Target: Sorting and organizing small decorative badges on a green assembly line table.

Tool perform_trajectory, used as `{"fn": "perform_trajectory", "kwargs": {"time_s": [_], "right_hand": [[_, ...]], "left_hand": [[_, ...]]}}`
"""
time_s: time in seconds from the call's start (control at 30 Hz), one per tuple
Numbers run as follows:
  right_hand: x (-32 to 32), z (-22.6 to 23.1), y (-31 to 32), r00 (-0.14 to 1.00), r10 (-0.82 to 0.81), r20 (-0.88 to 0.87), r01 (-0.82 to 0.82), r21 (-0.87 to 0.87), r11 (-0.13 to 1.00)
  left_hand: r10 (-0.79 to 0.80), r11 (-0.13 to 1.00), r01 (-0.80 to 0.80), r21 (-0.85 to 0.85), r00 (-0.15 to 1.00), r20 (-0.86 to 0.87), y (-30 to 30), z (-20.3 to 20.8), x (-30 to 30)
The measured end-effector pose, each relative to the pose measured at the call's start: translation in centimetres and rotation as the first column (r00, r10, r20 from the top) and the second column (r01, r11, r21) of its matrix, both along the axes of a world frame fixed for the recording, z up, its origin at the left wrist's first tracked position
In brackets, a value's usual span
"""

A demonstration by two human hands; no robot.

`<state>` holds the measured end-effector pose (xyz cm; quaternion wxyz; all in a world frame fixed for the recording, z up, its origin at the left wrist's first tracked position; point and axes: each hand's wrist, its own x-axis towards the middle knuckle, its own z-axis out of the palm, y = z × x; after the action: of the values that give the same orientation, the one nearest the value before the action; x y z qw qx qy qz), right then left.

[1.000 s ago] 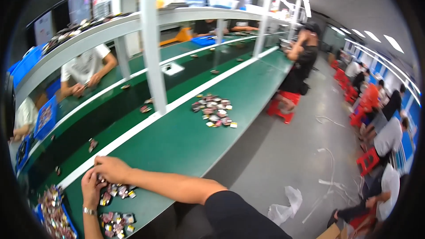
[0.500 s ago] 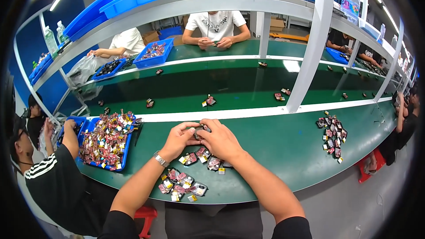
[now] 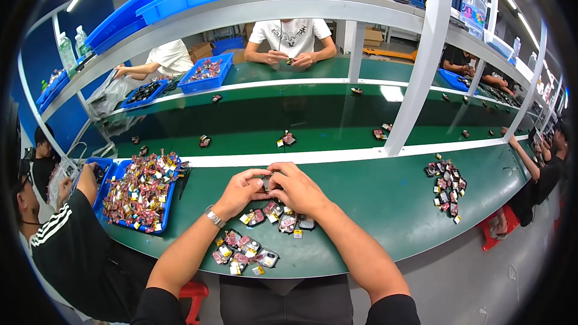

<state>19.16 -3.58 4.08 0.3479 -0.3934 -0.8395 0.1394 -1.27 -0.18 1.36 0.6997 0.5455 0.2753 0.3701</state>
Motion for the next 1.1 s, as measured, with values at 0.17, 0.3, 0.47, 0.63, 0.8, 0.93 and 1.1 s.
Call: {"fn": "perform_trajectory", "kwargs": {"time_s": [0.17,0.3,0.47,0.63,0.8,0.93,1.1], "right_hand": [[-0.2,-0.6,0.2,1.000,-0.017,-0.017,0.018,0.037,0.999],[0.2,-0.5,-0.1,1.000,0.006,0.011,-0.006,0.036,0.999],[0.2,-1.1,0.6,0.993,0.021,-0.118,-0.017,0.032,0.999],[-0.7,-1.9,0.3,0.977,-0.070,-0.201,0.073,0.006,0.997],[-0.5,-1.6,0.2,0.972,-0.098,-0.212,0.096,-0.020,0.995],[-0.3,-1.4,-0.1,0.980,-0.016,-0.198,0.002,-0.073,0.997],[-0.6,-1.6,-0.2,0.975,-0.100,-0.197,0.098,-0.019,0.995]], "left_hand": [[-0.003,1.000,0.003,-0.006,1.000,0.015,-0.2,0.1,0.4],[0.004,1.000,-0.004,-0.001,1.000,-0.023,-0.1,0.1,0.3],[-0.017,1.000,0.018,-0.024,1.000,0.007,-0.2,0.4,0.2],[-0.085,0.996,0.086,-0.017,0.995,0.044,0.4,0.0,-0.2],[-0.072,0.997,0.073,-0.013,0.996,0.053,0.1,0.0,0.0],[-0.037,0.999,0.037,0.011,0.999,0.020,-0.1,-0.3,0.1],[-0.057,0.998,0.058,-0.021,0.997,0.060,-0.1,0.0,0.2]]}}
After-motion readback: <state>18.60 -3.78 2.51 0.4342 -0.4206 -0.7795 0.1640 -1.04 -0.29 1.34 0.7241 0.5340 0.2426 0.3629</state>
